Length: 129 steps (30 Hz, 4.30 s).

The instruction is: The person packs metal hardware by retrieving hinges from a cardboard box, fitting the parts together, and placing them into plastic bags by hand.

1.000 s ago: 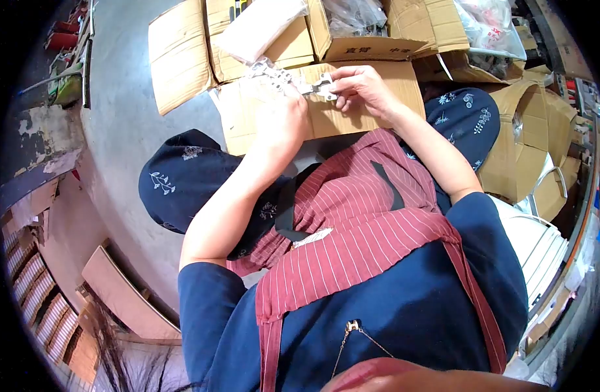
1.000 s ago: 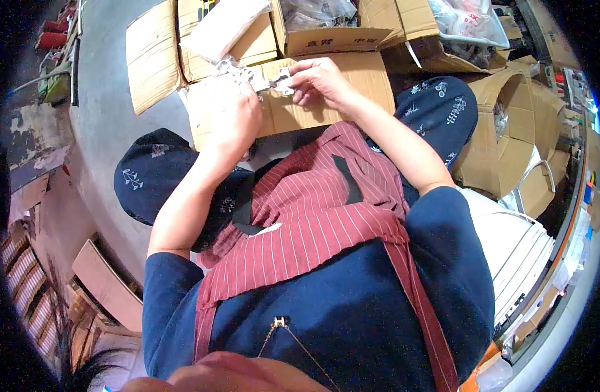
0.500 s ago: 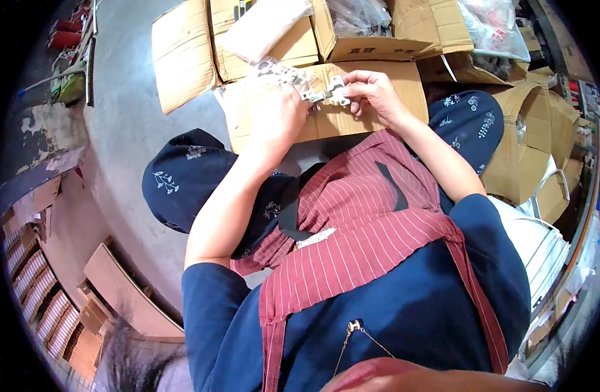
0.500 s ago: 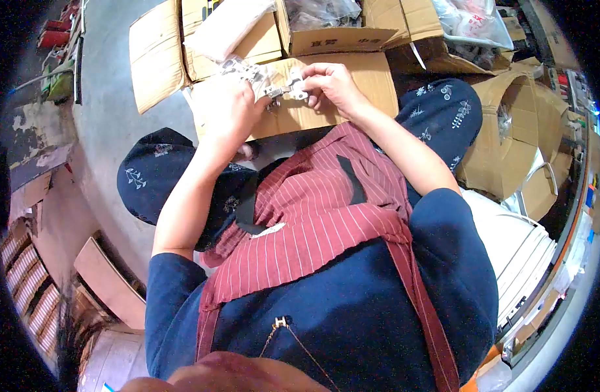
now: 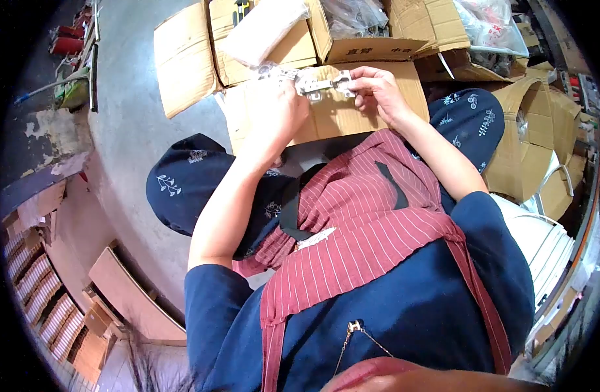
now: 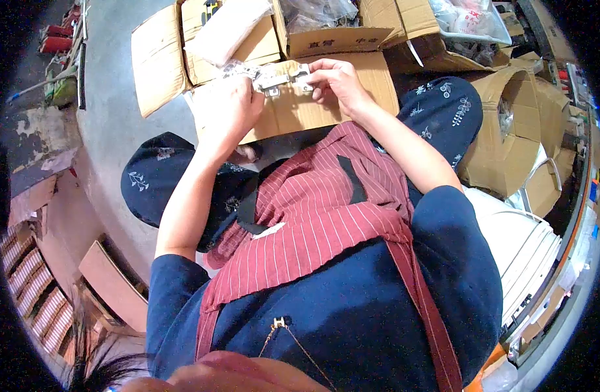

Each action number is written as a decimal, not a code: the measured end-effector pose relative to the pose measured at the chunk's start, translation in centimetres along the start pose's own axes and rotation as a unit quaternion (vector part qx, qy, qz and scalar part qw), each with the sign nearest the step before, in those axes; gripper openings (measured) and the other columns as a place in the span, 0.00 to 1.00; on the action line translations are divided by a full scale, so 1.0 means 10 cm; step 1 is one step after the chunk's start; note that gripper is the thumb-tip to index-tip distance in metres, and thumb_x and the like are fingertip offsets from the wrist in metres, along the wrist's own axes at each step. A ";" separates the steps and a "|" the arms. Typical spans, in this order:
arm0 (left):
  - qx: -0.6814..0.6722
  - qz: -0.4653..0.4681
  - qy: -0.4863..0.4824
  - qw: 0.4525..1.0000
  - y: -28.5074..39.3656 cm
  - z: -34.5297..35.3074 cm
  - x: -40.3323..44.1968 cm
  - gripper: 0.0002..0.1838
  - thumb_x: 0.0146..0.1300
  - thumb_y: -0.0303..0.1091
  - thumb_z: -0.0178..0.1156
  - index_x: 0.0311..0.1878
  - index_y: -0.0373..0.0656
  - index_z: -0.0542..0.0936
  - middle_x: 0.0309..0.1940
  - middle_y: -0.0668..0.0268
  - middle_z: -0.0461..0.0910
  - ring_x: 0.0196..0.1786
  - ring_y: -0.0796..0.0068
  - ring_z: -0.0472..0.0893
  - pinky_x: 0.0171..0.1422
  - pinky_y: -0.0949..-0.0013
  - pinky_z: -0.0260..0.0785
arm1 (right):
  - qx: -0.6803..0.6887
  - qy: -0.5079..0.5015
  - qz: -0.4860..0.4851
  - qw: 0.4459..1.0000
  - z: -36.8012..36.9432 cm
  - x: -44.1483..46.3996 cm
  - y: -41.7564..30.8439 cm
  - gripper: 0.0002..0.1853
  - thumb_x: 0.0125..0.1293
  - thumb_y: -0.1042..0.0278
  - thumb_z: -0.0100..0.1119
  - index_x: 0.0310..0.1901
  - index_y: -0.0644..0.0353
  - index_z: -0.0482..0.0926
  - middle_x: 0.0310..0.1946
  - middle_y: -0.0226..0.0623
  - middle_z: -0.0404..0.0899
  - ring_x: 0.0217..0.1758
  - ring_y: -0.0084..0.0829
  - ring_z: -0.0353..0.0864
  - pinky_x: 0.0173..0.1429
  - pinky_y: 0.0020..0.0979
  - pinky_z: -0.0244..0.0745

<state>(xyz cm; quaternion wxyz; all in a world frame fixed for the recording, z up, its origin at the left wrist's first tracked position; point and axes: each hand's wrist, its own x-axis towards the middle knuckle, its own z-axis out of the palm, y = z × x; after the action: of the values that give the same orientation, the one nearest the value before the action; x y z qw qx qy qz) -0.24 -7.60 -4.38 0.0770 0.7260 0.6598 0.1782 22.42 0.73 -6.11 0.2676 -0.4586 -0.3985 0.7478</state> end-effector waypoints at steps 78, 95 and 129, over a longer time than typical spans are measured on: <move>-0.536 -0.069 0.072 0.838 0.16 -0.58 0.17 0.04 0.63 0.24 0.64 0.39 0.35 0.81 0.31 0.67 0.84 0.36 0.80 0.83 0.44 0.76 0.74 | -0.471 -0.032 -0.531 0.704 0.52 -0.32 -0.70 0.06 0.60 0.67 0.60 0.36 0.59 0.76 0.31 0.39 0.77 0.36 0.43 0.77 0.46 0.40 0.71; -0.607 -0.059 0.158 0.777 0.22 -0.68 0.13 0.03 0.66 0.21 0.58 0.41 0.34 0.77 0.40 0.59 0.82 0.49 0.69 0.81 0.60 0.65 0.71 | -0.064 -0.158 -0.050 0.984 0.21 -0.20 -0.65 0.39 0.73 0.31 0.40 0.40 0.69 0.81 0.34 0.48 0.85 0.33 0.36 0.87 0.41 0.31 0.84; -0.496 -0.099 0.046 0.861 -0.02 -0.24 0.21 0.10 0.68 0.17 0.52 0.50 0.37 0.75 0.46 0.60 0.83 0.52 0.72 0.82 0.54 0.73 0.71 | 0.142 0.072 -0.258 0.953 -0.47 -0.52 -1.00 0.13 0.67 0.63 0.66 0.49 0.61 0.83 0.39 0.32 0.86 0.36 0.21 0.85 0.39 0.24 0.80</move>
<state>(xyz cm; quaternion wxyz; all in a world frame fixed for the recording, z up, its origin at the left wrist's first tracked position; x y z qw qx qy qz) -1.12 -5.84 -1.89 0.4136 0.5136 0.5550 0.5071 29.30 3.74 3.51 0.5420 -0.3502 -0.3721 0.6672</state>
